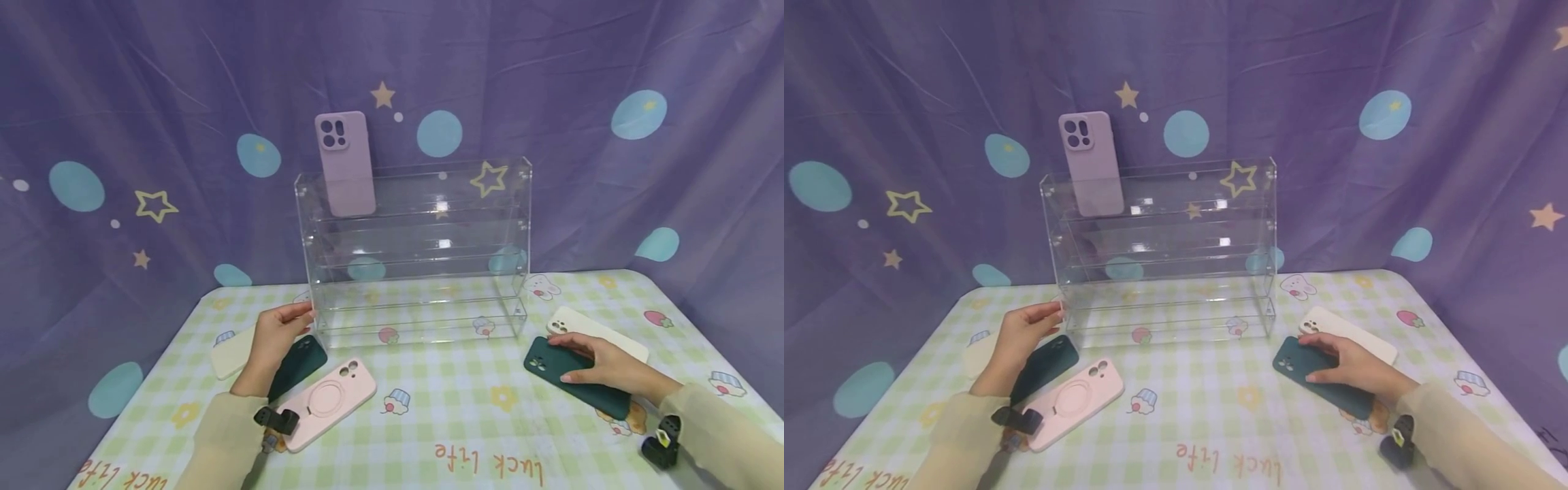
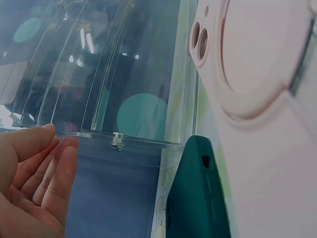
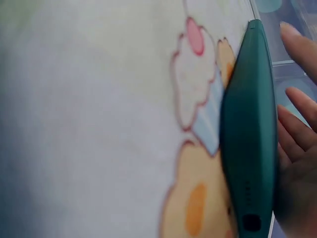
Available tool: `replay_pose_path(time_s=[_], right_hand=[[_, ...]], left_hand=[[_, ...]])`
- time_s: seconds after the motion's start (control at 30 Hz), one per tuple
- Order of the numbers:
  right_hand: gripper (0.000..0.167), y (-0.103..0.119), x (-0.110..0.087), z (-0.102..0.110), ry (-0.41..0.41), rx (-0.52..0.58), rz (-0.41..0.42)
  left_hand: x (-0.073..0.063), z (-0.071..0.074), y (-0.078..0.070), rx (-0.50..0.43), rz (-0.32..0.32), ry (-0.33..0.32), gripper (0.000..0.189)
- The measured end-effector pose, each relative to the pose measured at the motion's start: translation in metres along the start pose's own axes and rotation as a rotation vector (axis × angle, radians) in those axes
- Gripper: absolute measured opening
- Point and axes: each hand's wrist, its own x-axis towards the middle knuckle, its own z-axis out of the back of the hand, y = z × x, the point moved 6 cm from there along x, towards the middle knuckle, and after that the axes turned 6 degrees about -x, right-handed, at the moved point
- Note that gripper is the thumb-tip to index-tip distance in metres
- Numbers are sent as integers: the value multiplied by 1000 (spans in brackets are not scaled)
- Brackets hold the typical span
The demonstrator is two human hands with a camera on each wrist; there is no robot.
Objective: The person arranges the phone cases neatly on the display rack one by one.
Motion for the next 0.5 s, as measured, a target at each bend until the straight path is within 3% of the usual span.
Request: replay_pose_path(time_s=[0.17,0.33,0.5], right_hand=[[70,2,-2,-1,46,-110,9],[81,3,-3,-2,43,-240,-2],[87,5,-5,-4,49,-286,-19]], left_hand=[[0,0,0,-12,-12,0,29],[0,1,-1,-17,-14,-3,28],[0,0,-1,-22,-15,-1,28]])
